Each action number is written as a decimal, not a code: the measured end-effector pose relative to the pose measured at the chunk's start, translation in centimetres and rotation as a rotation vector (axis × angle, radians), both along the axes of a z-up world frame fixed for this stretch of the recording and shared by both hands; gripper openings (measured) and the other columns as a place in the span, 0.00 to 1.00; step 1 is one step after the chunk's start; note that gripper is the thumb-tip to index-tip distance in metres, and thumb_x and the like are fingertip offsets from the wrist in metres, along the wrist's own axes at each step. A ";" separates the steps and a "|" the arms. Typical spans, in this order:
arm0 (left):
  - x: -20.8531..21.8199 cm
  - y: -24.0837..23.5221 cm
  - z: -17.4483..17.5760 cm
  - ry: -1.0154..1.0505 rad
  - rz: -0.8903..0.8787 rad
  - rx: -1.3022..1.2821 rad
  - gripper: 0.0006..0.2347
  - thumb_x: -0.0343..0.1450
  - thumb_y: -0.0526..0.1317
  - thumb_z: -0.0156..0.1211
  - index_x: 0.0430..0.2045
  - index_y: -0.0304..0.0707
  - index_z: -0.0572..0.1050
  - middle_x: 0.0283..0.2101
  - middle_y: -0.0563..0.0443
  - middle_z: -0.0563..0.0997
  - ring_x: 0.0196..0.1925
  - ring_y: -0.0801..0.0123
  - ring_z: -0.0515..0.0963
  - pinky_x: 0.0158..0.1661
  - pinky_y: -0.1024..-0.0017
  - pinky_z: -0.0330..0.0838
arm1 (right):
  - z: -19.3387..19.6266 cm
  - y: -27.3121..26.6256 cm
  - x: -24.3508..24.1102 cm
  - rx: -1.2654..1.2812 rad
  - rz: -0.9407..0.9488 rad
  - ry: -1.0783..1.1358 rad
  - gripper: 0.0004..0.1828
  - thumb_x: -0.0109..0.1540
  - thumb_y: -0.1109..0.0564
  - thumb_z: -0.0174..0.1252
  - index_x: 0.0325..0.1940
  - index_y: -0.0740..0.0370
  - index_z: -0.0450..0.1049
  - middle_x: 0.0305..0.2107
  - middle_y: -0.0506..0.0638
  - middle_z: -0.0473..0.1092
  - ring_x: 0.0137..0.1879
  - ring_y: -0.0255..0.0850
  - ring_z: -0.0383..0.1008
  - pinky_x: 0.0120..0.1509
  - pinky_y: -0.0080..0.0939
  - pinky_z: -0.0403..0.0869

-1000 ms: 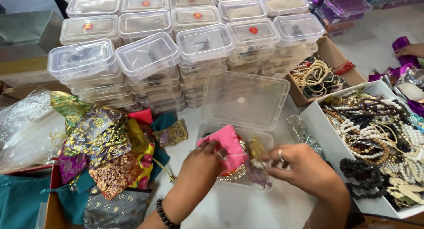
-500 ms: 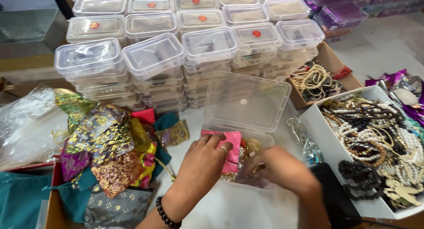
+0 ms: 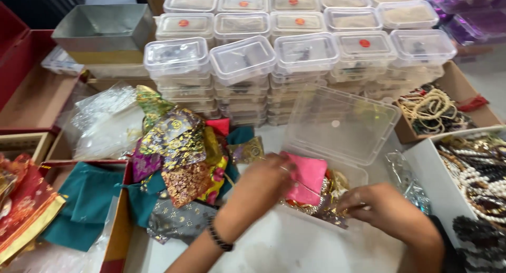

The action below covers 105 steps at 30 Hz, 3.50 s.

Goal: The person organizes small jewelry items and colorful fabric pouches on a cluttered table. They use scissors to cut a tag from a pouch, then place various pouches and small items into a clear plastic container.

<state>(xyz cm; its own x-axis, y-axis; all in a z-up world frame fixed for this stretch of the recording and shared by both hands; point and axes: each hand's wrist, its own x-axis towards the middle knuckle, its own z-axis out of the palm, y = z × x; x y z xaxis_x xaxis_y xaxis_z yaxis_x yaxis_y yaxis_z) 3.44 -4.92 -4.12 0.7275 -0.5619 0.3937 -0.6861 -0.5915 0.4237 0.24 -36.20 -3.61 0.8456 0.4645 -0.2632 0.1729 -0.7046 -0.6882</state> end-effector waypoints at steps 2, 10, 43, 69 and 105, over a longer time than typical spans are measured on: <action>1.2 4.4 1.1 -0.043 0.242 0.049 0.06 0.67 0.36 0.63 0.34 0.39 0.79 0.43 0.44 0.80 0.47 0.52 0.78 0.49 0.56 0.71 | 1.7 -0.7 -0.8 0.046 0.017 -0.423 0.12 0.52 0.56 0.69 0.39 0.52 0.87 0.40 0.47 0.83 0.41 0.38 0.85 0.43 0.38 0.82; 6.7 16.7 3.2 -0.080 0.963 0.071 0.20 0.68 0.52 0.71 0.38 0.30 0.80 0.38 0.36 0.82 0.43 0.45 0.79 0.42 0.51 0.71 | 5.7 4.3 -1.5 -0.074 -0.388 -0.466 0.13 0.54 0.52 0.69 0.42 0.52 0.85 0.43 0.45 0.81 0.37 0.38 0.84 0.37 0.38 0.80; -4.7 3.5 -4.9 0.463 0.084 -1.049 0.09 0.67 0.27 0.68 0.40 0.31 0.81 0.43 0.53 0.77 0.40 0.79 0.76 0.39 0.82 0.73 | -2.5 11.8 -0.3 0.776 -0.352 -0.319 0.09 0.61 0.67 0.64 0.45 0.69 0.81 0.36 0.51 0.80 0.43 0.34 0.80 0.49 0.34 0.79; -5.7 1.6 4.5 0.048 0.268 -0.777 0.04 0.67 0.33 0.69 0.33 0.36 0.85 0.35 0.53 0.83 0.43 0.70 0.77 0.43 0.75 0.72 | 2.7 12.5 -0.3 0.411 -0.103 -0.455 0.10 0.60 0.59 0.72 0.42 0.62 0.78 0.36 0.50 0.78 0.42 0.44 0.80 0.47 0.40 0.77; 5.3 18.5 2.7 -0.570 1.067 -0.121 0.28 0.75 0.51 0.74 0.57 0.22 0.70 0.52 0.28 0.79 0.54 0.40 0.74 0.52 0.53 0.67 | -2.3 2.6 -0.5 -0.350 -0.063 -0.335 0.12 0.54 0.56 0.67 0.42 0.49 0.83 0.42 0.45 0.79 0.53 0.46 0.77 0.58 0.45 0.73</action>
<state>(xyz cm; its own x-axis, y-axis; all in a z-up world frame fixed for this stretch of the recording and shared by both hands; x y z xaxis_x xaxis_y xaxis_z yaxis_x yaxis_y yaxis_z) 8.77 13.56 -1.41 0.5075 0.2754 0.8164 0.0151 -0.9502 0.3112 -0.23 -33.58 -5.87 0.9340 0.3419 -0.1034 0.2938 -0.9000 -0.3222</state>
